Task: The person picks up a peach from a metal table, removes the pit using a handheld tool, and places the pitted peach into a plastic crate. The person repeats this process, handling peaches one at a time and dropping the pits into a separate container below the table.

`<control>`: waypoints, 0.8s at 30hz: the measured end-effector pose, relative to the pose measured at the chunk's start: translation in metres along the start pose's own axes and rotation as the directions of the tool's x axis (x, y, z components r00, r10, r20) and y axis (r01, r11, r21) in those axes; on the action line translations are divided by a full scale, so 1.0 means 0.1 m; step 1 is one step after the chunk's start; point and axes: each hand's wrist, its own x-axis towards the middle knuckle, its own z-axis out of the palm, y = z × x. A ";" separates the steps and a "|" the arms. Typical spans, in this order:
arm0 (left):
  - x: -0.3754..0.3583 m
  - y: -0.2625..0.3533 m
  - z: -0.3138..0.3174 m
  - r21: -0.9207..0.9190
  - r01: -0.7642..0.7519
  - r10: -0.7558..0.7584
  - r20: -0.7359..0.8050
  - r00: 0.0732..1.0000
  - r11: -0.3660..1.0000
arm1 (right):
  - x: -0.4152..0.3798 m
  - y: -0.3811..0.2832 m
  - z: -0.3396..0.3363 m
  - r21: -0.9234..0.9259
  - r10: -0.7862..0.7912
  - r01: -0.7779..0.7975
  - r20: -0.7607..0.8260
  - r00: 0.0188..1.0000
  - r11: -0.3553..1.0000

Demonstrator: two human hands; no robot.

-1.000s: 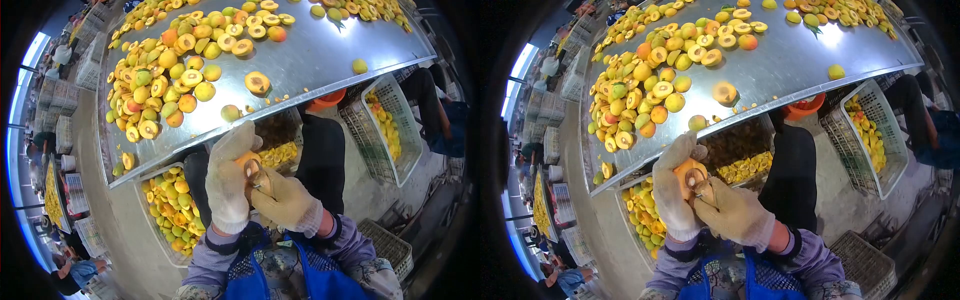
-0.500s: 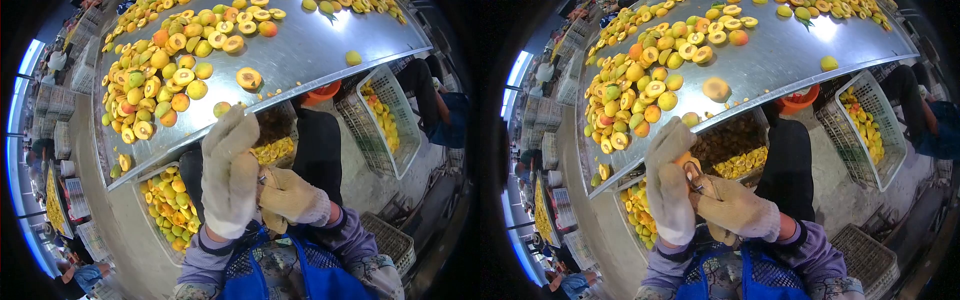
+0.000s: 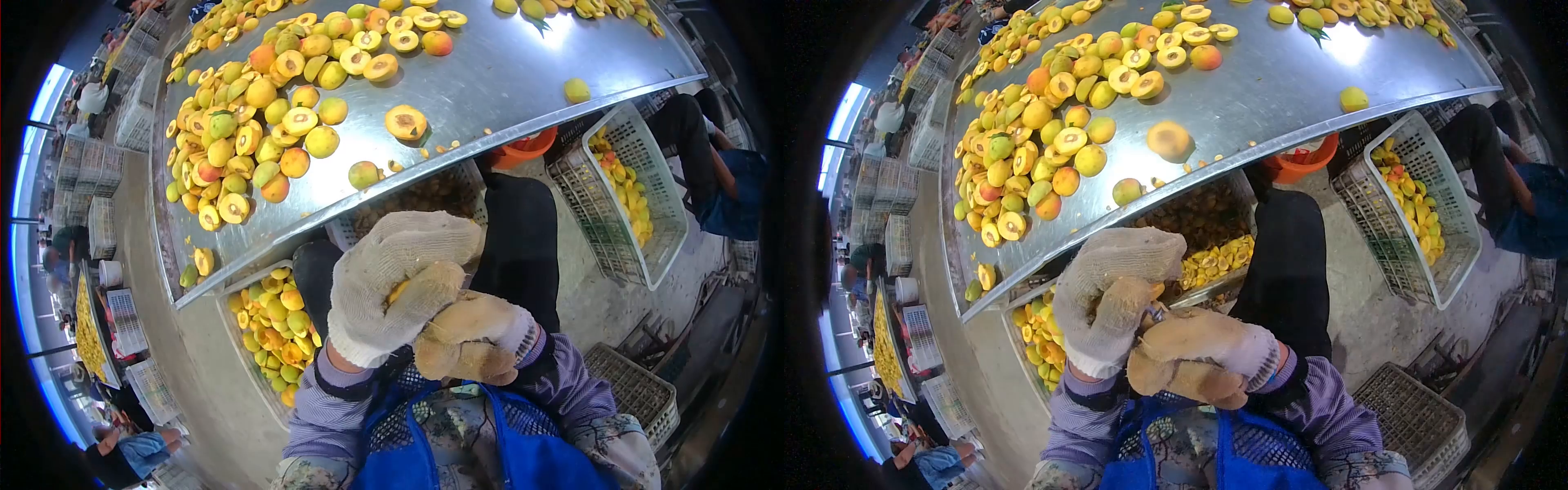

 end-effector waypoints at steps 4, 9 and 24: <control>0.01 -0.02 0.00 0.050 -0.110 0.110 -0.007 0.994 0.993 | -0.01 0.06 -0.03 0.137 -0.148 0.127 0.152 0.977 0.982; 0.00 -0.04 -0.04 -0.084 -0.009 0.011 0.027 1.000 0.996 | -0.03 0.27 -0.21 0.009 -0.271 0.272 0.114 0.956 0.962; -0.24 -0.44 0.01 -0.918 0.245 -0.354 0.351 0.867 -0.311 | 0.23 0.34 -0.17 0.028 -0.016 0.012 0.169 0.985 1.000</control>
